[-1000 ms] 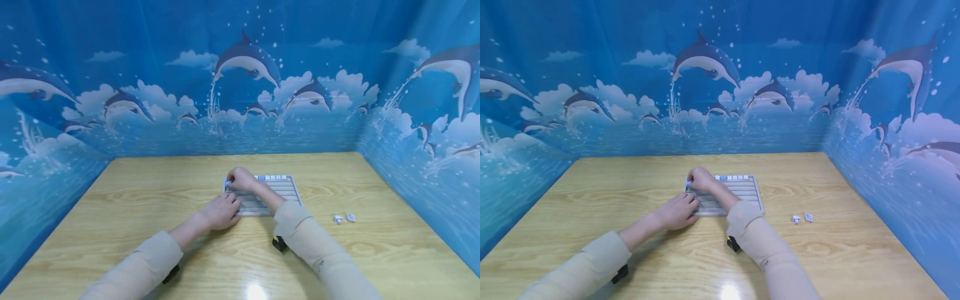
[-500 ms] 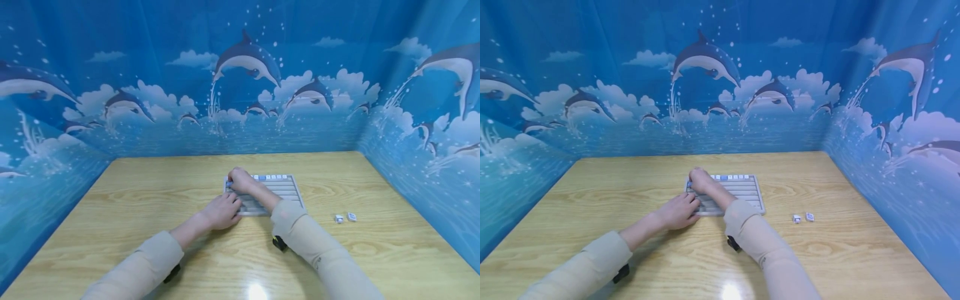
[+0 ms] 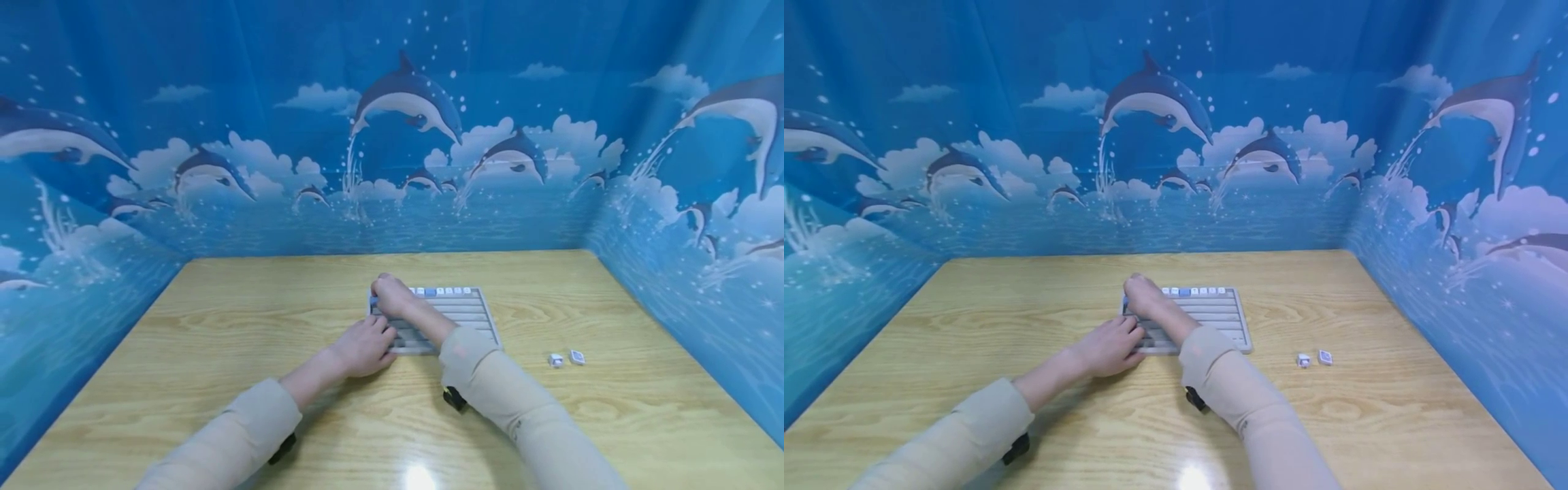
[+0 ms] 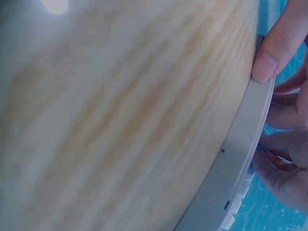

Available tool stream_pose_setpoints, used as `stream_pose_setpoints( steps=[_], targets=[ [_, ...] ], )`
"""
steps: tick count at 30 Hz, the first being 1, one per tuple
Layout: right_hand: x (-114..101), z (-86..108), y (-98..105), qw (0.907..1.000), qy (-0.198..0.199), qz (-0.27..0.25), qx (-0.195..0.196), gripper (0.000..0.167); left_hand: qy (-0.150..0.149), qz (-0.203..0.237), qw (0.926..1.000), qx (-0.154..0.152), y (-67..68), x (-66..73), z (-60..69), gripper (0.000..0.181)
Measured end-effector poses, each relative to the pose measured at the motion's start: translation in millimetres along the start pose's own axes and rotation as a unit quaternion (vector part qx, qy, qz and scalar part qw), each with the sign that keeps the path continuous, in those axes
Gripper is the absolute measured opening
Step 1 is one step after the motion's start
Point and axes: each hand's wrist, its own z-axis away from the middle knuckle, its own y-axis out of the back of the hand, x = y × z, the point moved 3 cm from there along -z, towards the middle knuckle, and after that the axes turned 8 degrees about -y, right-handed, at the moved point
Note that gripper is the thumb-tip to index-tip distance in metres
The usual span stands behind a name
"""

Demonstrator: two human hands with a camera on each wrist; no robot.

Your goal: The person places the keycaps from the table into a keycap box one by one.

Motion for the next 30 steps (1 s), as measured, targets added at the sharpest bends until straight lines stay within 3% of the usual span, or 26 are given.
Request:
stream_pose_setpoints(
  steps=[4,9,14,22,30],
  targets=[
    [0.1,-0.4,0.8,0.9999,-0.005,-0.007,-0.010,0.013,0.003,-0.001,1.0000,-0.006,-0.4,-0.4,-1.2,0.029],
    [0.4,-1.1,0.6,0.9998,-0.005,-0.010,-0.015,0.030,0.005,-0.001,0.9999,-0.009,-0.8,-0.5,-1.5,0.029],
    [-0.7,-1.2,1.4,0.9998,0.001,-0.009,-0.016,0.036,0.002,0.000,1.0000,-0.004,-0.7,-0.4,-0.8,0.028],
    [-2.2,0.3,4.9,0.9998,0.013,-0.011,-0.014,0.023,-0.002,0.004,1.0000,0.004,-0.7,-0.7,-0.1,0.027],
    [-2.3,1.6,5.4,0.9994,0.027,0.008,-0.018,0.020,-0.001,0.005,1.0000,0.003,-0.5,0.3,1.1,0.026]
  ],
)
